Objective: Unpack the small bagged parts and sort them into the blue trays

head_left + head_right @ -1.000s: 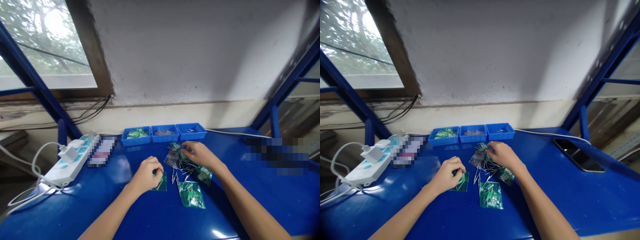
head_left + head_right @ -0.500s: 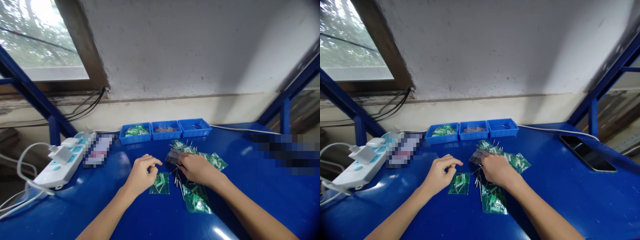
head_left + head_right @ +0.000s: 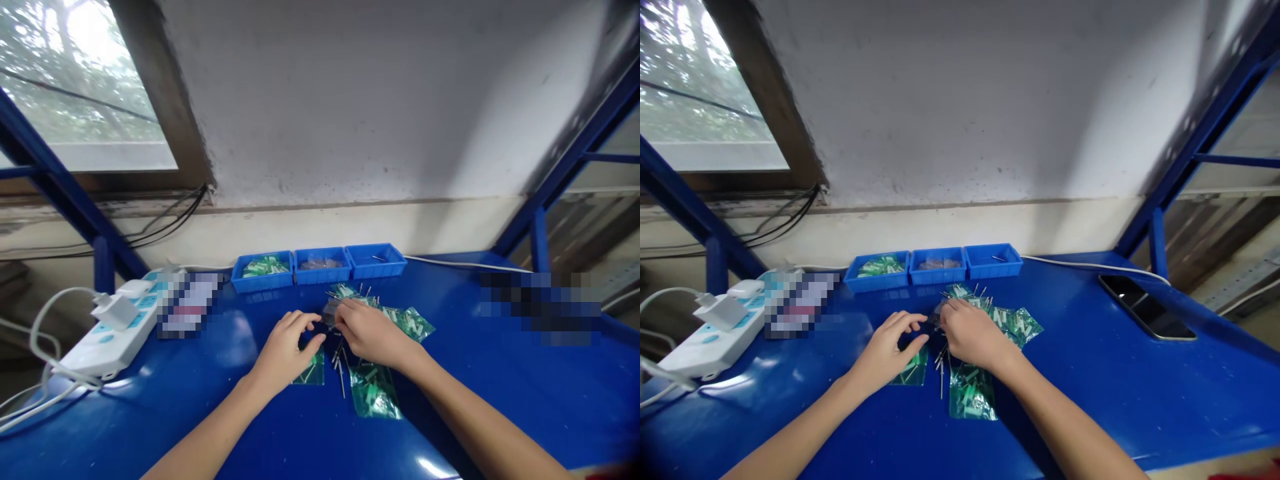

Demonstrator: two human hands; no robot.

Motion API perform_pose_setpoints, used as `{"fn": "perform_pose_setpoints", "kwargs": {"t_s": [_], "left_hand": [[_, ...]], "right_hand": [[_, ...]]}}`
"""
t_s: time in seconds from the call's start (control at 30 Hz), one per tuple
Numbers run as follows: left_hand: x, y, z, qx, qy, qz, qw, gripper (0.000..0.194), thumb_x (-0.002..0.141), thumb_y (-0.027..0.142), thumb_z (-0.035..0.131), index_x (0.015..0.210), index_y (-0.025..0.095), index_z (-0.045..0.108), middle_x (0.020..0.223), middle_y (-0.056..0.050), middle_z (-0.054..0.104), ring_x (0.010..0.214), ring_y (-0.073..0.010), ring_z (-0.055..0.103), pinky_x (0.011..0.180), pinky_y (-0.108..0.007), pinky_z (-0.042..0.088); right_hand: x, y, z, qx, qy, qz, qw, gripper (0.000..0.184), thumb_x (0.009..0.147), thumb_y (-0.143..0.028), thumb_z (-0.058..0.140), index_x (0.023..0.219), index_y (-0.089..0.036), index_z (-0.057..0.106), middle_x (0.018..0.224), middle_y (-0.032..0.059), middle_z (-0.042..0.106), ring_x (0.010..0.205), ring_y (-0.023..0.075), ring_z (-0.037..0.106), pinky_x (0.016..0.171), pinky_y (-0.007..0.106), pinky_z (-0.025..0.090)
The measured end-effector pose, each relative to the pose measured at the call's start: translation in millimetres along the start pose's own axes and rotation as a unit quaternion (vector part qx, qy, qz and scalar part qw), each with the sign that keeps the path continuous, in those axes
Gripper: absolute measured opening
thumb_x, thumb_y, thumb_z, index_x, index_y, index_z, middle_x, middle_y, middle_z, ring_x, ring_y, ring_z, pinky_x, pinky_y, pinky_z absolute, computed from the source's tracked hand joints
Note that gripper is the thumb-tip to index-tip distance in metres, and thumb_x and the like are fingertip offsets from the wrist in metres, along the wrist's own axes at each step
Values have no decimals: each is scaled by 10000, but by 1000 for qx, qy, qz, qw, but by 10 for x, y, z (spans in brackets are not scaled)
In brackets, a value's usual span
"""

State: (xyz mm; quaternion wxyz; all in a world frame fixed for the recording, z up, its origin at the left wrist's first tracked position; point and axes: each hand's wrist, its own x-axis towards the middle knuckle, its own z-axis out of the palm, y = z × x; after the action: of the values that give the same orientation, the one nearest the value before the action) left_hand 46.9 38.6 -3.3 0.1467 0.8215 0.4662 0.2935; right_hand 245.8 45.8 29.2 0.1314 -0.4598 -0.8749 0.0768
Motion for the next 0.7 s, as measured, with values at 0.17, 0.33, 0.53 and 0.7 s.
{"fn": "perform_pose_setpoints", "kwargs": {"t_s": [0.17,0.33,0.53,0.7], "left_hand": [[23,0,0,39,6,14,999,93,841,263,534,870,212,606,826,-18,609,820,-191,549,733,-325,431],[30,-24,10,94,-8,5,996,128,852,249,514,756,202,585,756,-3,609,784,-191,536,690,-322,372],[14,-42,30,108,-40,11,993,135,868,246,509,911,226,635,846,-17,644,864,-216,545,731,-344,372],[10,-7,28,82,-41,-1,996,209,885,254,468,1029,229,617,893,-30,634,907,-223,540,748,-351,388]], "right_hand": [[8,-98,60,45,53,-17,997,123,899,-155,384,846,-178,493,852,57,562,792,165,510,671,269,377],[16,-35,104,7,-3,8,1000,122,866,-293,503,866,-177,541,878,78,600,823,210,553,666,302,400],[30,13,109,-77,-46,48,995,95,845,-231,506,844,-170,580,898,108,626,808,241,592,631,312,405],[49,67,63,4,22,11,1000,113,868,-170,442,803,-176,535,849,80,611,771,182,568,639,266,391]]}}
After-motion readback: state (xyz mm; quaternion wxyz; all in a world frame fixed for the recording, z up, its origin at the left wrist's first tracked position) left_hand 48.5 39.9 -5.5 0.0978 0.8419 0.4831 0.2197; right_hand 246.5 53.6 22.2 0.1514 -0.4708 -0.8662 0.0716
